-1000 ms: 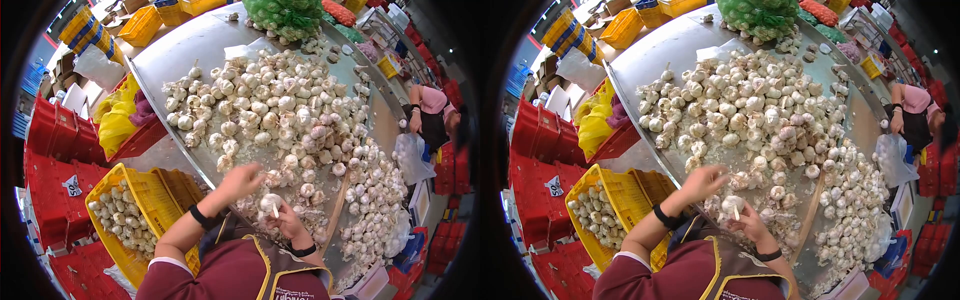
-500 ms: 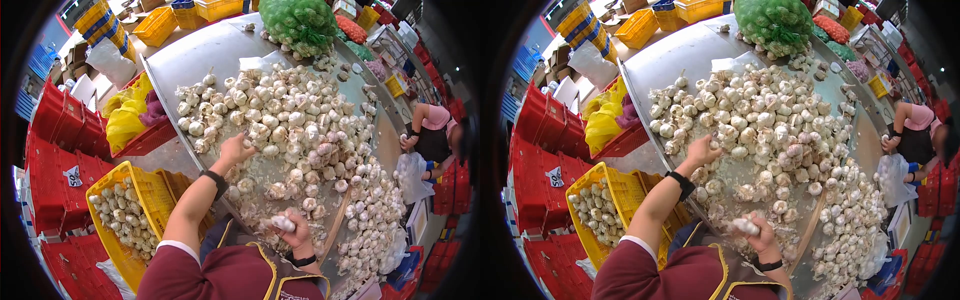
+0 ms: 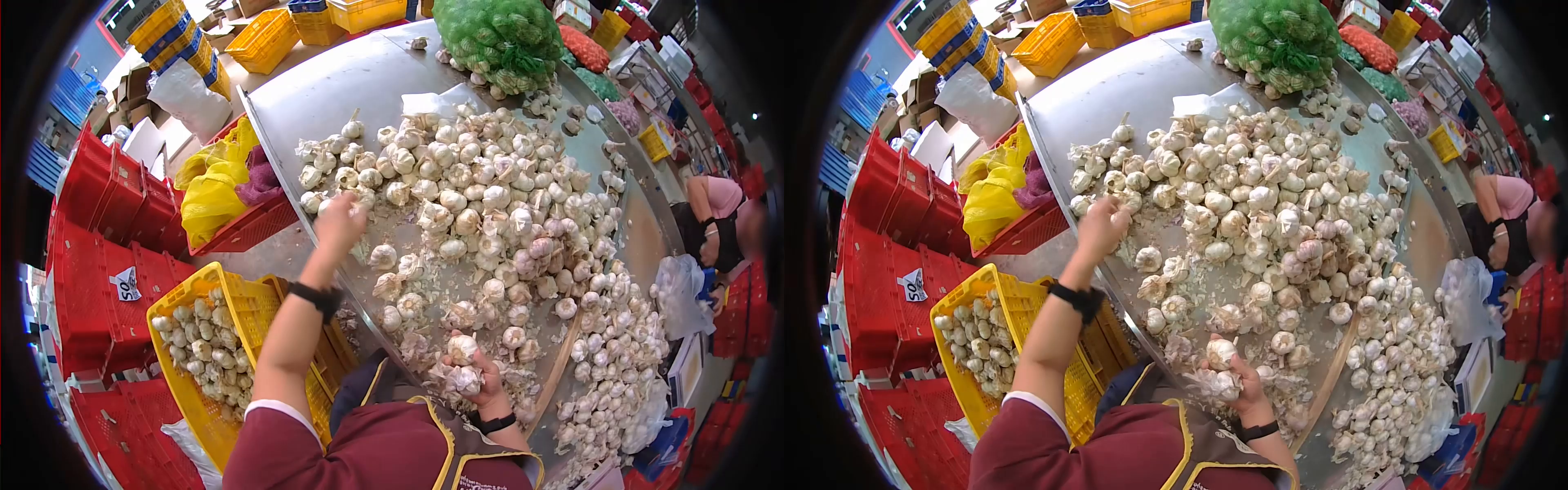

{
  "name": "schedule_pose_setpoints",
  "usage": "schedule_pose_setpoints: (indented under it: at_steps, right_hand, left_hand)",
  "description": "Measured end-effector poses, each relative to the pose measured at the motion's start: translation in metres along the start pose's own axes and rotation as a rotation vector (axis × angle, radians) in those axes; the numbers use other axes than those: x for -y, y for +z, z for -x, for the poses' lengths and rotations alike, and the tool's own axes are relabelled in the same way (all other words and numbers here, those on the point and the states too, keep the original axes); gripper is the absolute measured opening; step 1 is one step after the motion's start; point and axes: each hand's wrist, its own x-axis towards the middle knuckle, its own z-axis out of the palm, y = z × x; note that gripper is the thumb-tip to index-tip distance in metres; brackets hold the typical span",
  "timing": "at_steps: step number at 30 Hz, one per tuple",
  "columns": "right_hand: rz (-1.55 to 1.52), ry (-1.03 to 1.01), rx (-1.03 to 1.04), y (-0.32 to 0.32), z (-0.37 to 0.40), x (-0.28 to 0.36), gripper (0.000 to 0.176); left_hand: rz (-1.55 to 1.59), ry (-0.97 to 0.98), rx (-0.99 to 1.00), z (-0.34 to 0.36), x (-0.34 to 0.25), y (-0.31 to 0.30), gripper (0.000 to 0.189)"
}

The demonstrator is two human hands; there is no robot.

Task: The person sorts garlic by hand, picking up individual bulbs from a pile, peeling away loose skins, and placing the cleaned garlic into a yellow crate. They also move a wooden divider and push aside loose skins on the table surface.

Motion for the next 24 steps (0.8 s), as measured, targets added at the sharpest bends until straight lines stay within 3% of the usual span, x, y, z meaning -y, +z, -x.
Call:
schedule_pose_setpoints:
  at_steps: [1, 3, 6, 7, 9, 11, 14, 17, 19, 20, 24]
  right_hand:
    - [0.014, -0.014, -0.012, 0.008, 0.003, 0.0, 0.061]
    - [0.033, -0.027, -0.019, 0.011, 0.002, 0.001, 0.062]
    - [0.009, -0.025, -0.048, 0.008, 0.0, 0.0, 0.065]
    - [0.012, -0.026, -0.063, 0.008, 0.0, 0.0, 0.065]
    - [0.019, -0.026, -0.076, 0.007, 0.001, -0.002, 0.066]
    - [0.02, 0.026, 0.031, 0.006, 0.001, -0.001, 0.066]
    - [0.069, -0.012, -0.001, 0.005, 0.004, -0.002, 0.068]
    - [0.113, -0.019, 0.018, 0.006, 0.008, -0.003, 0.068]
    - [0.143, -0.035, 0.0, 0.0, 0.009, -0.004, 0.067]
    - [0.171, -0.049, -0.021, -0.003, 0.011, -0.005, 0.066]
    - [0.083, 0.005, 0.023, -0.008, 0.016, -0.001, 0.062]
  left_hand:
    - [-0.135, -0.101, 0.022, -0.018, 0.021, -0.001, 0.04]
    - [-0.245, -0.093, 0.003, -0.033, 0.058, 0.011, 0.043]
    - [-0.477, -0.124, 0.224, -0.04, 0.063, 0.017, 0.051]
    - [-0.475, -0.125, 0.222, -0.039, 0.061, 0.021, 0.051]
    - [-0.32, -0.136, 0.417, -0.029, 0.047, 0.018, 0.058]
    - [-0.229, -0.169, 0.376, -0.021, 0.049, 0.033, 0.06]
    - [-0.194, -0.114, 0.302, -0.009, 0.047, 0.044, 0.058]
    - [0.023, -0.087, 0.262, 0.002, 0.048, 0.049, 0.059]
    - [0.481, -0.206, 0.288, 0.002, 0.055, 0.054, 0.058]
    - [0.677, -0.348, 0.336, 0.009, 0.036, 0.032, 0.055]
    - [0.99, -0.377, 0.228, 0.028, 0.038, -0.02, 0.051]
